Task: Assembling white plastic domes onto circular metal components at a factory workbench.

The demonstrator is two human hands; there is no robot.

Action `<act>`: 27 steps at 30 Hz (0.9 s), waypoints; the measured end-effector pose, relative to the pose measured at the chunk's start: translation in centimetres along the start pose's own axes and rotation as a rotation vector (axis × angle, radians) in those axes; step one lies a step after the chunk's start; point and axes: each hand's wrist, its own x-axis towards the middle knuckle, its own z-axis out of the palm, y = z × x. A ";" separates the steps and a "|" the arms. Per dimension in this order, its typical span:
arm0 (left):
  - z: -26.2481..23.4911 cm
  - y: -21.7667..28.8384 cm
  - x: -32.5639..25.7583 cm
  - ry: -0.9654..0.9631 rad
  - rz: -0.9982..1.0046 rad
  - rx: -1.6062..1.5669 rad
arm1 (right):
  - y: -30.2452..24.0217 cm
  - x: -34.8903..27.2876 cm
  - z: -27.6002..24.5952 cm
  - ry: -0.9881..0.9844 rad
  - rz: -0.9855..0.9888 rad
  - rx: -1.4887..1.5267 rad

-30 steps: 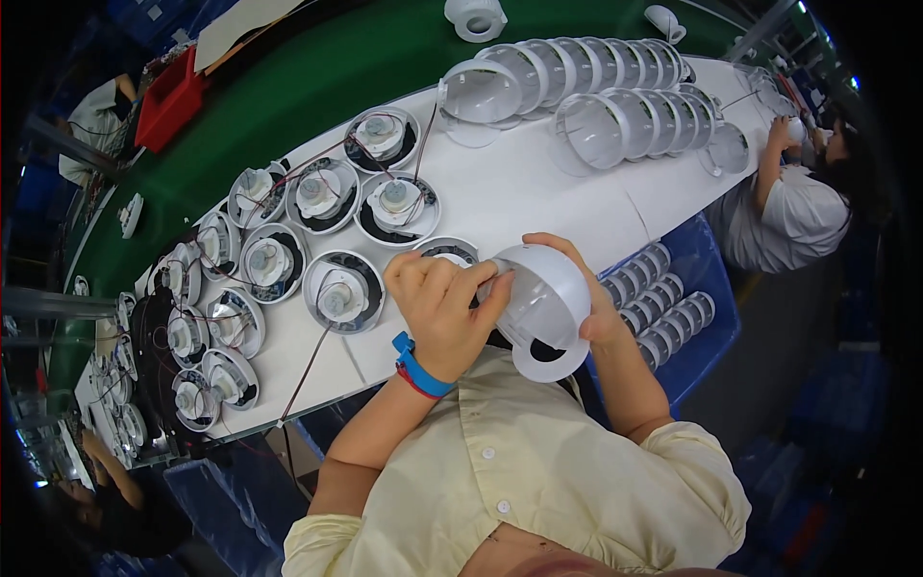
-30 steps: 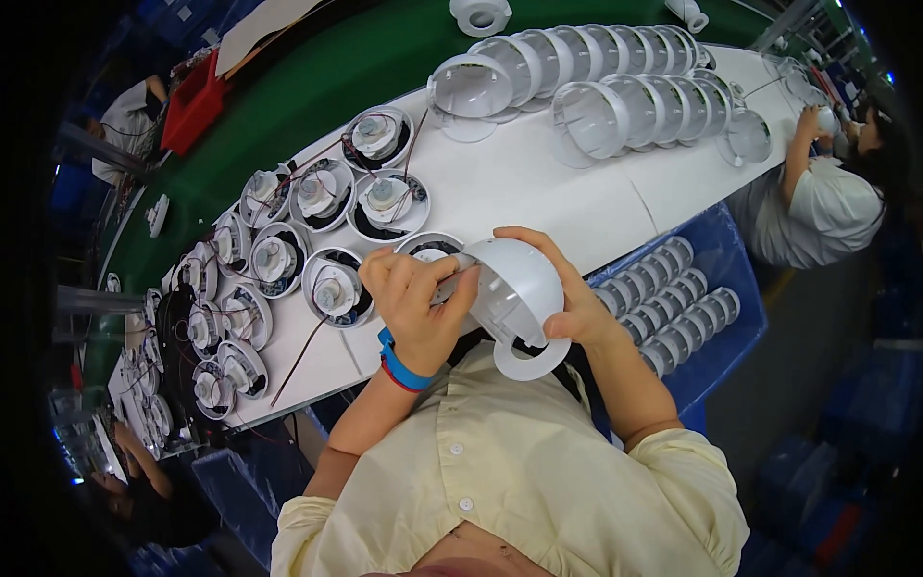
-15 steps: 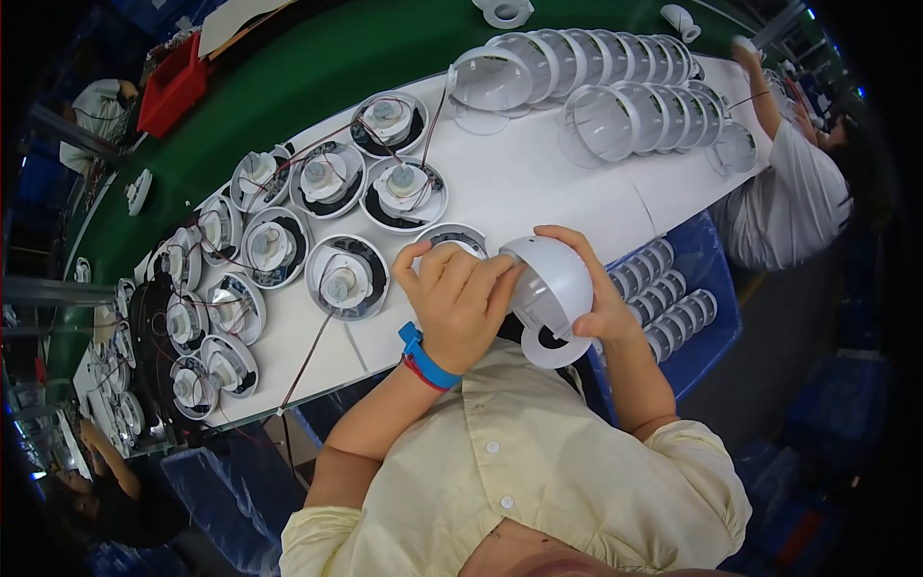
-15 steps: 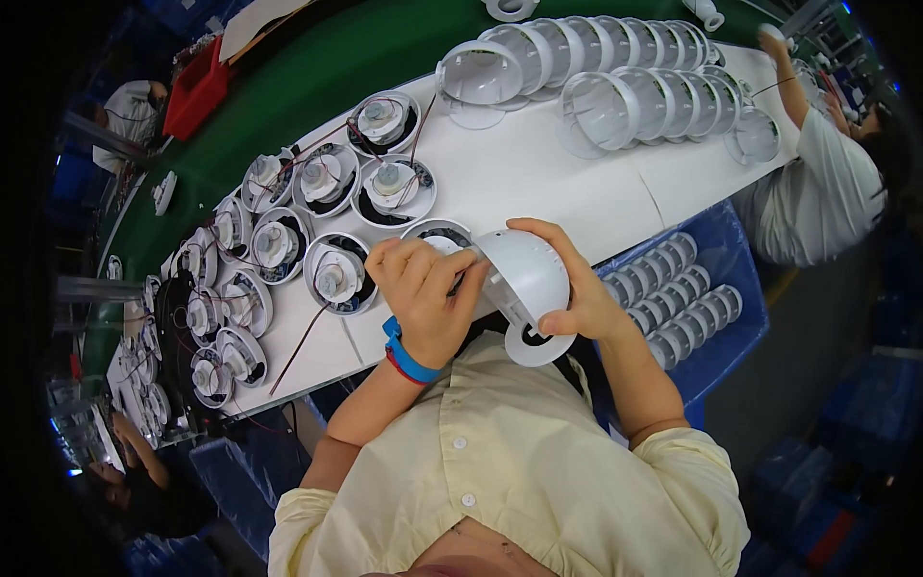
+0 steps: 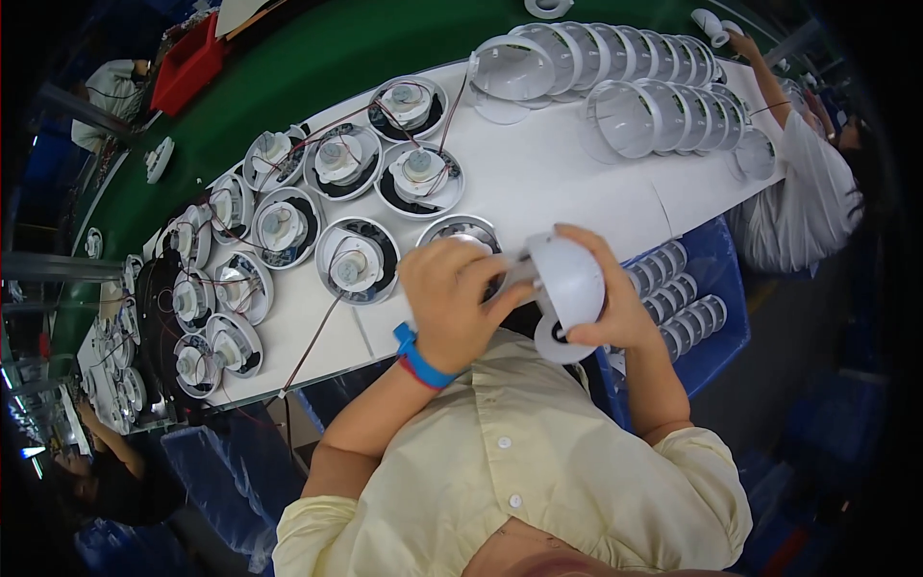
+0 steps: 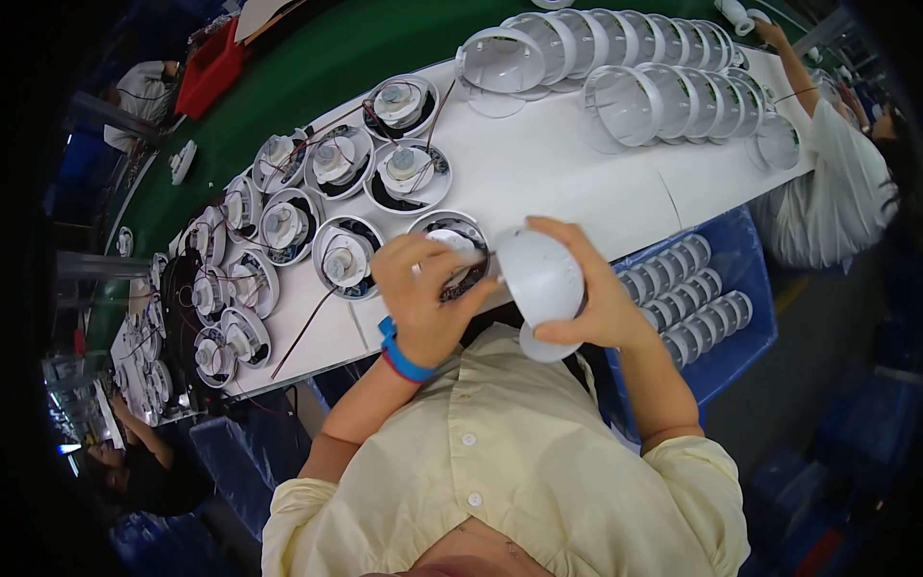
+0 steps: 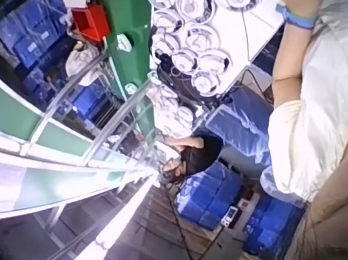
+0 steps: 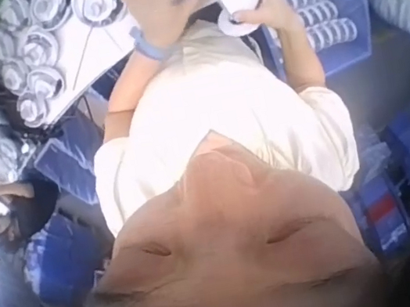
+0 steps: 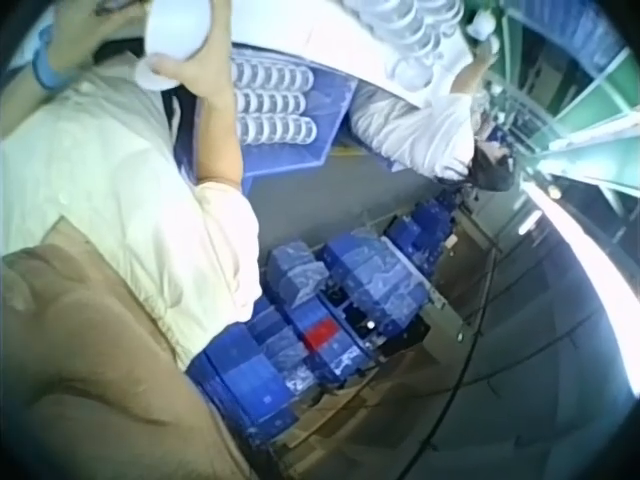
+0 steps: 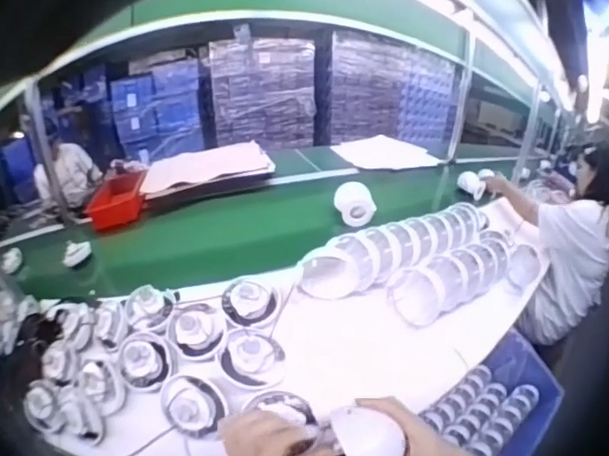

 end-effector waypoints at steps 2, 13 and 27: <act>-2.0 -0.2 -1.7 0.046 -0.098 -0.044 | 0.3 0.0 -0.7 0.241 -0.064 -0.228; -1.2 -1.7 -5.3 -0.241 -0.907 -0.499 | 0.5 1.9 0.3 0.329 -0.200 -0.496; 0.7 -5.2 -4.3 -0.455 -0.801 -0.597 | 1.9 1.1 -0.1 0.333 -0.219 -0.462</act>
